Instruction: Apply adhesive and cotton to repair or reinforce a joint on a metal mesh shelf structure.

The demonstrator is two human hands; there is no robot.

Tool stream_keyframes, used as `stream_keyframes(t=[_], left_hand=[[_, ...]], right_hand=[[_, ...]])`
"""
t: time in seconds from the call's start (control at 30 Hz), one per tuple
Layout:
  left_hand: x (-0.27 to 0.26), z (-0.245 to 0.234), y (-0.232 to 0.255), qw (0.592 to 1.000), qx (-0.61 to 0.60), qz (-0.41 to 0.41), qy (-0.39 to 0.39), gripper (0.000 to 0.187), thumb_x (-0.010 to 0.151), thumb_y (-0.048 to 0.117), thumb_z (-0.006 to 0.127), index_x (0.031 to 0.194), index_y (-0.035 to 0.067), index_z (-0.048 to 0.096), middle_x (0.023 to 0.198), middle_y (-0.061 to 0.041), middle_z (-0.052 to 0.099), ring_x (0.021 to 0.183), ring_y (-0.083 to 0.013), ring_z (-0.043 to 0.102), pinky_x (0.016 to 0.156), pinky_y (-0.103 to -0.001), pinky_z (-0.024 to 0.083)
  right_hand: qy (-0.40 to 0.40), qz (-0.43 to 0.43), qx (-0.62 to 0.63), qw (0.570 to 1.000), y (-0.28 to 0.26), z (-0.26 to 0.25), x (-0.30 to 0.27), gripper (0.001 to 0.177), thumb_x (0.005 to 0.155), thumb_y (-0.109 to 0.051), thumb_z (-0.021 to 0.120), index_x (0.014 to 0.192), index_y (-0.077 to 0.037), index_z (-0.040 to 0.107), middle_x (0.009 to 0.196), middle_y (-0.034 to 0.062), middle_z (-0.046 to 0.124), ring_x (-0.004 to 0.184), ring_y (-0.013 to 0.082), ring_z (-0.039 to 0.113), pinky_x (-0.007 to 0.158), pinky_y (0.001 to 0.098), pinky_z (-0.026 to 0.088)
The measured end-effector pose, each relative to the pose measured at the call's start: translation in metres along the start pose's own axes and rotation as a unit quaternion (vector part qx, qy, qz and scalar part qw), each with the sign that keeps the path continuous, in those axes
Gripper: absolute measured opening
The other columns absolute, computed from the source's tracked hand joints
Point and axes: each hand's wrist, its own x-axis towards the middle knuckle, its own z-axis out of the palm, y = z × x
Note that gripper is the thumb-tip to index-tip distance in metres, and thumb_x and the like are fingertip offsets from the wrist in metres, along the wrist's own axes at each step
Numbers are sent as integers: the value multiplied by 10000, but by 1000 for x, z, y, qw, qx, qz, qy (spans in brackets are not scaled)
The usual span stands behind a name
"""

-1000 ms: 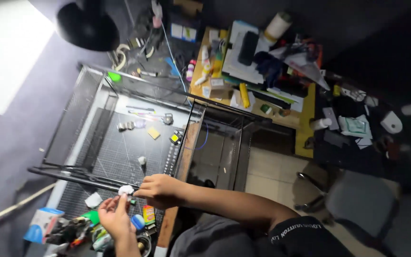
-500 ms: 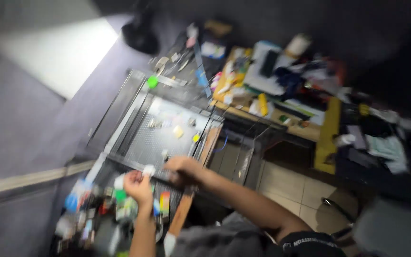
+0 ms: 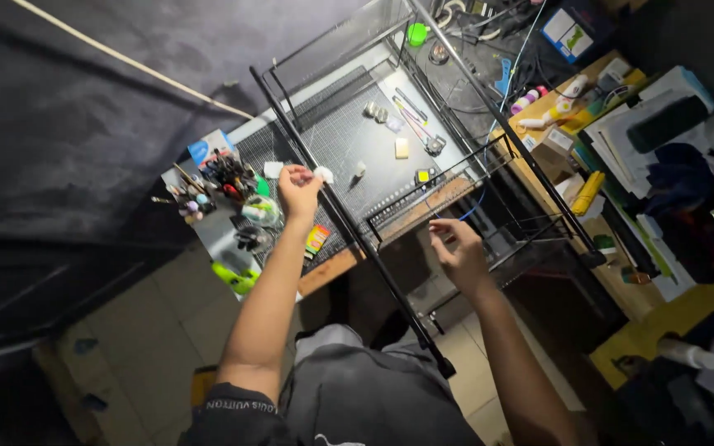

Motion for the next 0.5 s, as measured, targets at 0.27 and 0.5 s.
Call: stream_keyframes(t=[0.27,0.5], left_hand=[[-16,4,50,995,91,44,7,300,822,-9,780,1020,60,565,914,-54,717,824,-140,725,725,-278,585],[-11,-6,71,988,95,95,-76,320,821,-53,748,1065,58,572,1035,-71,710,779,-140,696,686,-267,573]], right_hand=[[-18,18,-6,1000,-11,1,-3,178,920,-87,680,1086,-33,715,1017,114,744,906,205,726,772,309,573],[-25,-70,-11,997,-36,41,26,193,911,-40,699,1103,-18,698,1007,117,735,929,201,720,790,322,573]])
